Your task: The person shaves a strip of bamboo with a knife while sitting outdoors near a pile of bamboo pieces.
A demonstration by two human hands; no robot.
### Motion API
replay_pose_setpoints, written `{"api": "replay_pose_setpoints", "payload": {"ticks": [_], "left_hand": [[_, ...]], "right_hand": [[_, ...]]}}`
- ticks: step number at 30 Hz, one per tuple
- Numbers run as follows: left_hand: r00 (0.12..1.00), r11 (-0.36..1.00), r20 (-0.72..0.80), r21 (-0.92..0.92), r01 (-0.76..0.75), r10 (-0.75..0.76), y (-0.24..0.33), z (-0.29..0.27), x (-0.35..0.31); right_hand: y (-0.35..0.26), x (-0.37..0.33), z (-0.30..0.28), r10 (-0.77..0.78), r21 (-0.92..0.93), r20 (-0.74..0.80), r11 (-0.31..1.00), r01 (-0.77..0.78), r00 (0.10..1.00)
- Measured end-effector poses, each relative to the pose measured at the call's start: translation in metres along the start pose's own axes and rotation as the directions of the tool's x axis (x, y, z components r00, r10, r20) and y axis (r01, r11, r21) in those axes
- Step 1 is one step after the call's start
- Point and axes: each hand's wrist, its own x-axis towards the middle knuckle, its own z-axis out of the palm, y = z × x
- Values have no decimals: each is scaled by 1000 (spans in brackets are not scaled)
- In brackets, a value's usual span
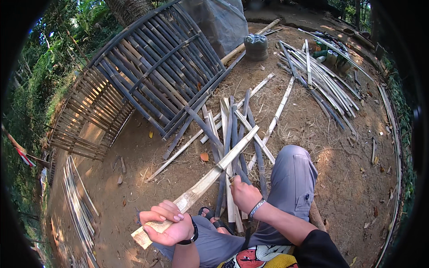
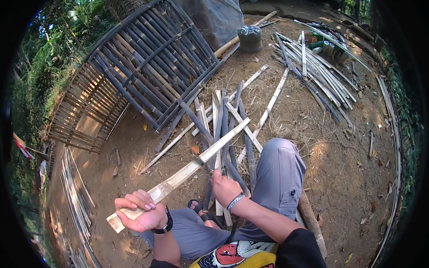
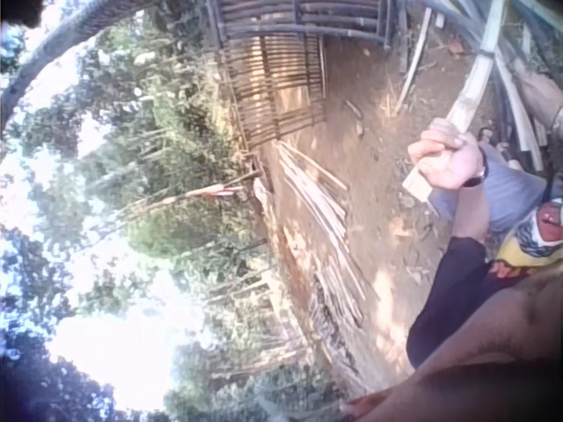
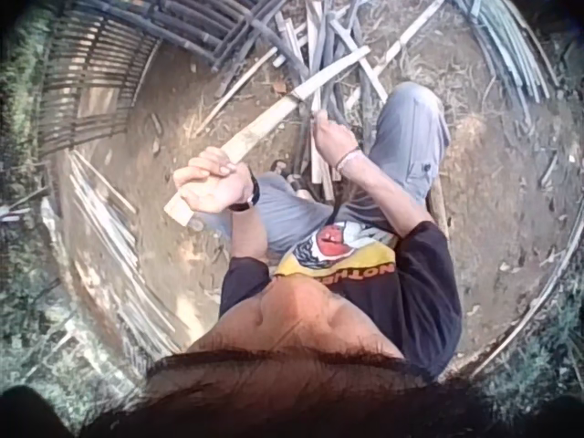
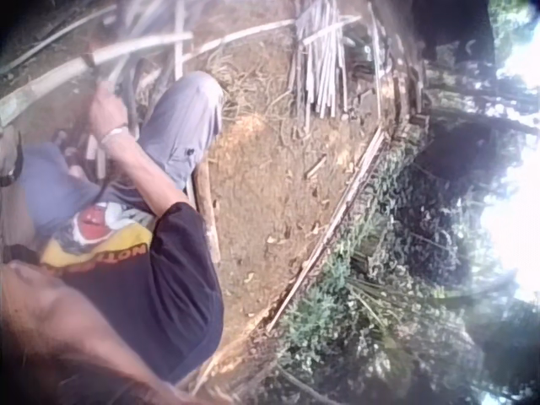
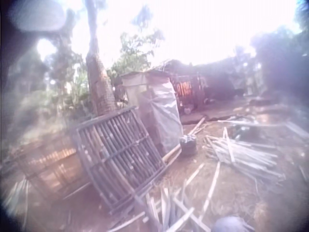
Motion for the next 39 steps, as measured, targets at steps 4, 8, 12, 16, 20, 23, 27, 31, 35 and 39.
{"api": "replay_pose_setpoints", "payload": {"ticks": [4, 8, 12, 16, 20, 23, 27, 31, 35, 39], "left_hand": [[997, 999, -77, 31, -25, 27, 2, -9, 12], [996, 1000, -89, 29, -11, 14, -2, -8, 9], [996, 998, -88, 53, -26, 31, 3, -9, 11], [995, 999, -97, 42, -7, 11, 1, -10, 7], [995, 1000, -99, 28, -6, 9, -2, -1, 9], [998, 1000, -58, 27, -11, 12, 11, -6, 11], [996, 999, -91, -33, -2, -1, 56, -9, 24], [994, 1000, -108, 13, 7, -6, 59, -25, 18], [978, 997, -204, 78, -23, 38, 109, -23, 25], [971, 993, -236, 118, -4, 32, 151, -23, 26]], "right_hand": [[-38, -16, -5, -118, 16, 127, 993, 117, 985], [-18, 1, 4, -20, -37, 42, 999, 22, 999], [-13, 6, 7, 26, 43, 63, 999, -28, 998], [-22, -4, 9, -78, -17, 57, 997, 79, 995], [31, 24, 27, 59, 22, 10, 998, -59, 998], [-27, -16, 1, -34, 45, 95, 999, 30, 995], [-31, -32, -8, -109, 58, 132, 993, 102, 985], [-22, -40, 2, -105, 59, 181, 994, 95, 978], [-54, -64, -15, -194, 151, 280, 976, 157, 940], [-65, -84, -12, -240, 173, 255, 964, 200, 937]]}}
